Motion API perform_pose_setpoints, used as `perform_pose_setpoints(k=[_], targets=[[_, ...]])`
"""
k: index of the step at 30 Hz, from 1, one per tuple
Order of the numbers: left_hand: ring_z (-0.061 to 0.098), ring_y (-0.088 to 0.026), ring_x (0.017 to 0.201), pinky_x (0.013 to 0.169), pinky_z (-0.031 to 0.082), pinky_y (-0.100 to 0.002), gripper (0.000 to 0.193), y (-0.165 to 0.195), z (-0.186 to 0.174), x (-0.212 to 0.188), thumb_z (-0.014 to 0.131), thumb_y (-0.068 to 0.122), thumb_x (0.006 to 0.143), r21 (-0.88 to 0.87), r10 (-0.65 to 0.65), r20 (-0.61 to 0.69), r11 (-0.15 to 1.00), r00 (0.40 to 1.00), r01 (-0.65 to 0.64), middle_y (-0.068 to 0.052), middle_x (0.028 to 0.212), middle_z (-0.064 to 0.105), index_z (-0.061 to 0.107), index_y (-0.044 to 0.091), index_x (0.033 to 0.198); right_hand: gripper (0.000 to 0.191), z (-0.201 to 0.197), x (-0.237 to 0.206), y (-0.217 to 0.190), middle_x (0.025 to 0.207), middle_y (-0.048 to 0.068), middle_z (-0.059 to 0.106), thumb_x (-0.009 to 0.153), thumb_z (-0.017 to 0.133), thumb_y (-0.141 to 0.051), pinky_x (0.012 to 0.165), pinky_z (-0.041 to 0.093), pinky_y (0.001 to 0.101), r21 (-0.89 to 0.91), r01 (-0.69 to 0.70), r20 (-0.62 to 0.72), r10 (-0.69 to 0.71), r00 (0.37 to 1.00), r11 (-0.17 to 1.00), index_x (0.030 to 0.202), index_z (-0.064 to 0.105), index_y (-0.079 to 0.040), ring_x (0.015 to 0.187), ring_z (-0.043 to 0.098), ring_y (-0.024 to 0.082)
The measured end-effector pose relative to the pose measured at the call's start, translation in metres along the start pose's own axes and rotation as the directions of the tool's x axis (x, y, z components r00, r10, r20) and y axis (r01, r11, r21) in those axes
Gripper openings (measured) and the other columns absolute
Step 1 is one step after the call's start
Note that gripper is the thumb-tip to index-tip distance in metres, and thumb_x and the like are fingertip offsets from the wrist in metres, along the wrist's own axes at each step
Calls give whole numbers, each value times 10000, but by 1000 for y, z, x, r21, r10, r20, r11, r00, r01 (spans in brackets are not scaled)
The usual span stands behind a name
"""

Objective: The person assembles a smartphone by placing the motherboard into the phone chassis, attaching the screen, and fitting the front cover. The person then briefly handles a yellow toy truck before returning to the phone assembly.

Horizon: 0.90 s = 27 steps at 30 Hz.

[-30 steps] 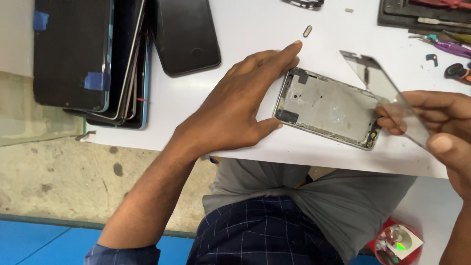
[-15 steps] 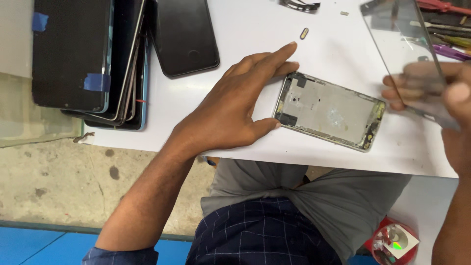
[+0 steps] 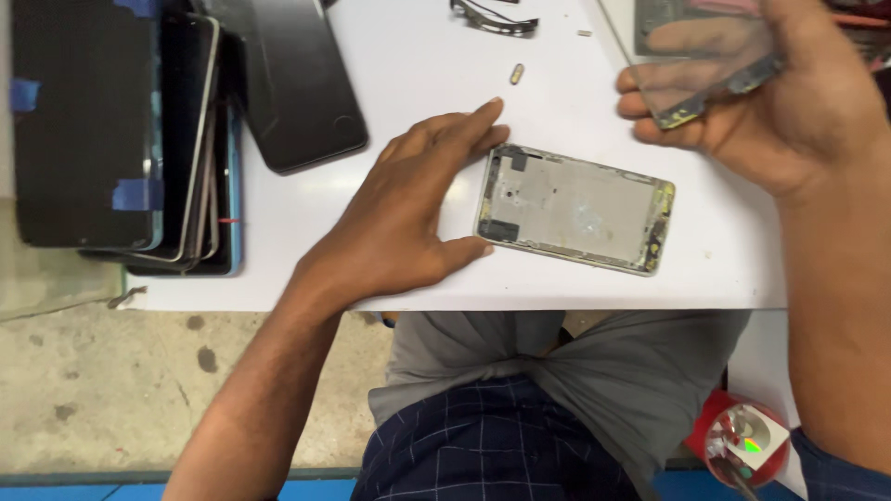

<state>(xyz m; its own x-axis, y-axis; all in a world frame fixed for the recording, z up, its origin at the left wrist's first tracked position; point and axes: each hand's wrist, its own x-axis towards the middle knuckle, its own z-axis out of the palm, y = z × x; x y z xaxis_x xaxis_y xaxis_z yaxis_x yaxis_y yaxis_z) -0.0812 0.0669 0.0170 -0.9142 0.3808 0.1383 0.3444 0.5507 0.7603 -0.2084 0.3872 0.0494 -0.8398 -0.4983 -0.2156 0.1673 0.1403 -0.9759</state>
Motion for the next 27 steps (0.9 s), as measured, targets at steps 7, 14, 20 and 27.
perform_pose_setpoints(k=[7,14,20,27], targets=[[442,-350,1428,1177,381,-531,863,6,-1,3,876,227,655,-57,-26,3,998,1000,26,-123,1461,553,537,155,1445,597,-3,3,4,1085,252,699,1153,361,-485,859,654,465,46,-71,-167,78,983,996,1246,615,47,1017,746,369],[510,-345,1414,1121,500,-527,564,9,1,1,843,223,668,-144,6,-37,989,999,-11,-122,1471,576,721,147,1213,257,17,-13,2,785,-4,576,1036,665,-304,608,550,316,-457,-109,-445,-121,887,883,1084,654,-52,695,589,128],[596,-336,1378,1081,521,-497,535,12,3,2,835,211,701,-262,4,-49,965,999,-17,-127,1473,587,730,127,1219,332,31,-46,-8,1148,163,668,981,784,-136,860,558,347,-943,153,-59,-601,797,296,1228,649,39,995,665,230],[638,-321,1322,1094,564,-490,519,15,1,5,835,191,706,-259,23,-113,965,993,-51,-168,1400,643,743,89,1206,442,92,-85,-17,1090,162,728,703,823,-235,877,574,450,-900,433,320,-588,743,56,1053,723,16,1023,702,303]])
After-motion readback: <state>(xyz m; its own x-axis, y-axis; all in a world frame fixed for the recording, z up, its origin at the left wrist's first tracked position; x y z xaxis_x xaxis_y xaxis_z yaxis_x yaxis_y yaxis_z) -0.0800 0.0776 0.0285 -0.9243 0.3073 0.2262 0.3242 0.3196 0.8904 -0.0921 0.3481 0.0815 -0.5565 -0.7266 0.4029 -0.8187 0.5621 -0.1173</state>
